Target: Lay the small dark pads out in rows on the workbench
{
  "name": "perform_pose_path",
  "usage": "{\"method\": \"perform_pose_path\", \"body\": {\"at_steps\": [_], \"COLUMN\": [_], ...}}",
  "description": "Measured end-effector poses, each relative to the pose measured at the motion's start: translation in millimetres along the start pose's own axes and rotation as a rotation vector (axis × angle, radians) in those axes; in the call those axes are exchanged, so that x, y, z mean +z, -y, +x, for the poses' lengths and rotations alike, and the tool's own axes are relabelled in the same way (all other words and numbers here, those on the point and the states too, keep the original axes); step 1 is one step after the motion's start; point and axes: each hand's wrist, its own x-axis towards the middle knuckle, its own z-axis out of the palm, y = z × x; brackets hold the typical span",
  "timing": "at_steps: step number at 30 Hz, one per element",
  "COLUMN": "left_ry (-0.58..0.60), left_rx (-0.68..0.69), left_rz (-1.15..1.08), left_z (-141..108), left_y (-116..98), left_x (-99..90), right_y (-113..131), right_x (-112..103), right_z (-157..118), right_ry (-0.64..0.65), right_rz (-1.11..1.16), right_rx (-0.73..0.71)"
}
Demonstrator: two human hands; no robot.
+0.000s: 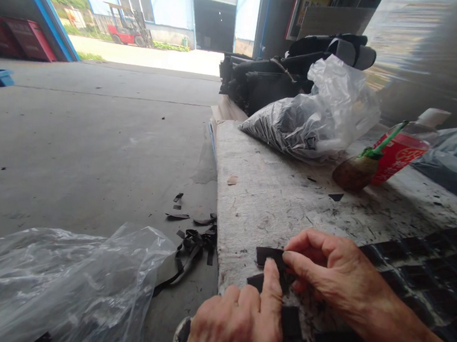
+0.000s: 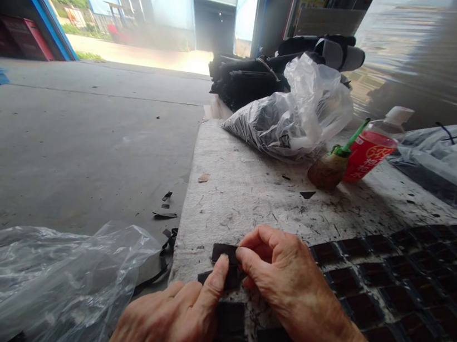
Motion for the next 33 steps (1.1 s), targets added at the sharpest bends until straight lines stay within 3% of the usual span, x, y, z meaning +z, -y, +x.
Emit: {"method": "perform_pose_path", "body": {"at_steps": [11, 25, 31, 33], "left_ry": [0.009, -0.060, -0.018, -0.007], "left_rx": [-0.022, 0.016, 0.049, 0.056], "left_rz": [-0.005, -0.060, -0.111, -0.130], "left_z": [-1, -1, -2, -2], "left_y": [-1, 7, 11, 13], "left_x": [4.3, 4.0, 6.8, 6.5], "right_y": [1, -7, 4, 9], "right_x": [-2, -13, -24, -26], "right_z": [1, 3, -4, -6], "right_ry": [-0.005, -0.082, -0.117, -0.112], "right_rz": [-0.016, 0.285, 0.218, 0.063], "right_rx": [-0.022, 0.078, 0.024, -0.044]}}
